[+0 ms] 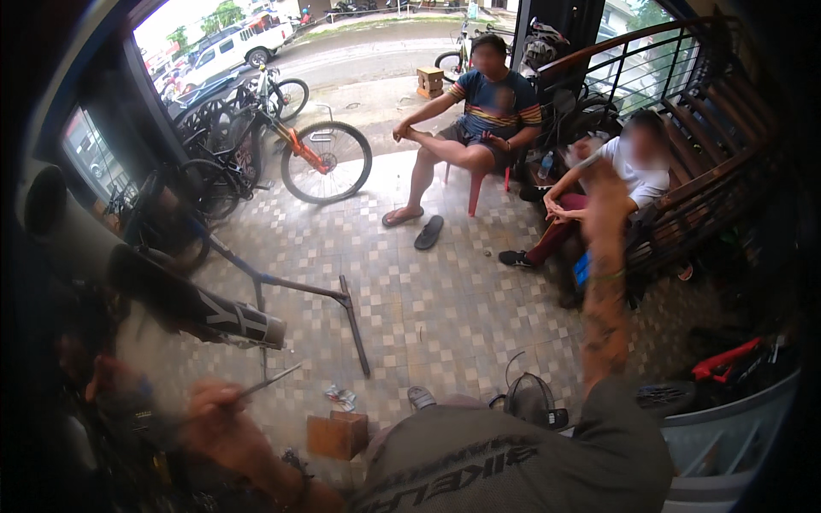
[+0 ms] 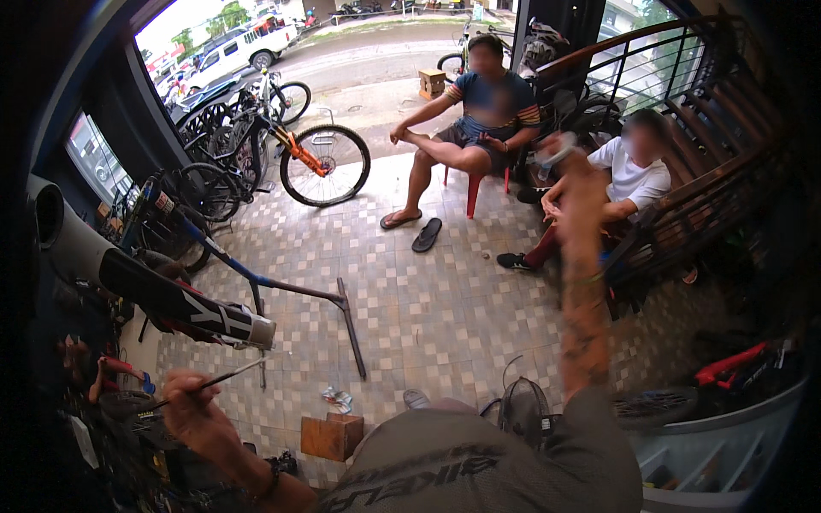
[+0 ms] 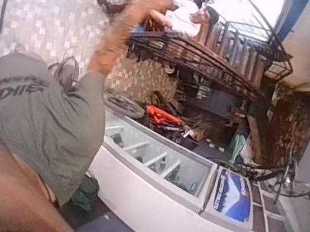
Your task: The person applies grease to a bicycle fork seal using a small brush, then inserts the seal into the fork tube and taps it into place with a hammer. The work is performed in a bicycle repair shop with other people present.
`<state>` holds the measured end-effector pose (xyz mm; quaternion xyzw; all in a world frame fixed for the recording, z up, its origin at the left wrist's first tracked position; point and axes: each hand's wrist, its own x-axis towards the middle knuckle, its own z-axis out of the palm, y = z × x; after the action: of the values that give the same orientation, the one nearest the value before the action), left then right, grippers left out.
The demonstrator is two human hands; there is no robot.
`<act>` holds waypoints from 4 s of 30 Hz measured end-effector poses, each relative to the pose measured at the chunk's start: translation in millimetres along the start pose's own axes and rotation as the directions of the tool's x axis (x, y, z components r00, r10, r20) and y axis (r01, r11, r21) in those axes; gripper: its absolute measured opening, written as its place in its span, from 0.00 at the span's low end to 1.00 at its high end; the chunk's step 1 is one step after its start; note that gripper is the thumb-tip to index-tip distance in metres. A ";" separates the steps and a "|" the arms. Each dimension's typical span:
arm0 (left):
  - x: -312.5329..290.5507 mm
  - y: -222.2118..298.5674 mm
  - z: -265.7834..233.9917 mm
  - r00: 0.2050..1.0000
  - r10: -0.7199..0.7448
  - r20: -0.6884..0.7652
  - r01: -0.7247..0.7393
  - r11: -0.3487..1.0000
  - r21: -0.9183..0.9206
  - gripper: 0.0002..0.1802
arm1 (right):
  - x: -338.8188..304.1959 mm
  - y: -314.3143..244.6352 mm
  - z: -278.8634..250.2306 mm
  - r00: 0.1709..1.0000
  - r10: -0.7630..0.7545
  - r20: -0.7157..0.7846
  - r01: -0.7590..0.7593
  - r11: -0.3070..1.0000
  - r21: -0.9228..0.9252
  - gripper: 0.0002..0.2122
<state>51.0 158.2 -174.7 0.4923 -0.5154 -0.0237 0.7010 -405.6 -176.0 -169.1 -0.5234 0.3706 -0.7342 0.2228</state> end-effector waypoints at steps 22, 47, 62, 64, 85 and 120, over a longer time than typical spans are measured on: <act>-38.7 -5.5 116.5 0.954 -0.274 -0.119 0.232 0.932 -0.279 0.20 | -222.2 -62.1 163.1 0.814 0.458 0.358 -0.572 0.525 0.630 0.13; -40.1 -12.7 126.0 0.977 -0.204 0.067 0.214 0.935 -0.282 0.12 | -239.3 -48.2 166.0 0.755 0.498 0.427 -0.653 0.513 0.557 0.16; -38.6 -24.1 119.2 0.977 -0.175 0.122 0.199 0.954 -0.223 0.11 | -237.1 -47.8 161.8 0.593 0.592 0.546 -0.795 0.320 0.516 0.16; -36.7 -21.2 123.0 0.977 -0.148 0.151 0.187 0.939 -0.288 0.11 | -236.5 -48.5 161.3 0.601 0.559 0.571 -0.790 0.312 0.527 0.16; -41.8 -14.7 118.4 0.978 -0.079 0.195 0.119 0.972 -0.203 0.11 | -237.7 -46.8 150.0 0.509 0.561 0.653 -0.851 0.215 0.479 0.18; -49.2 -2.6 94.4 0.962 -0.158 0.221 0.193 0.970 -0.147 0.11 | -233.5 -41.2 118.7 0.331 0.436 0.837 -0.902 -0.115 0.417 0.12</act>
<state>-41.2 120.7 -212.5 0.4702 -0.5363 -0.1805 0.6773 -209.9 -20.1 -257.0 -0.1777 0.0786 -0.4183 0.8873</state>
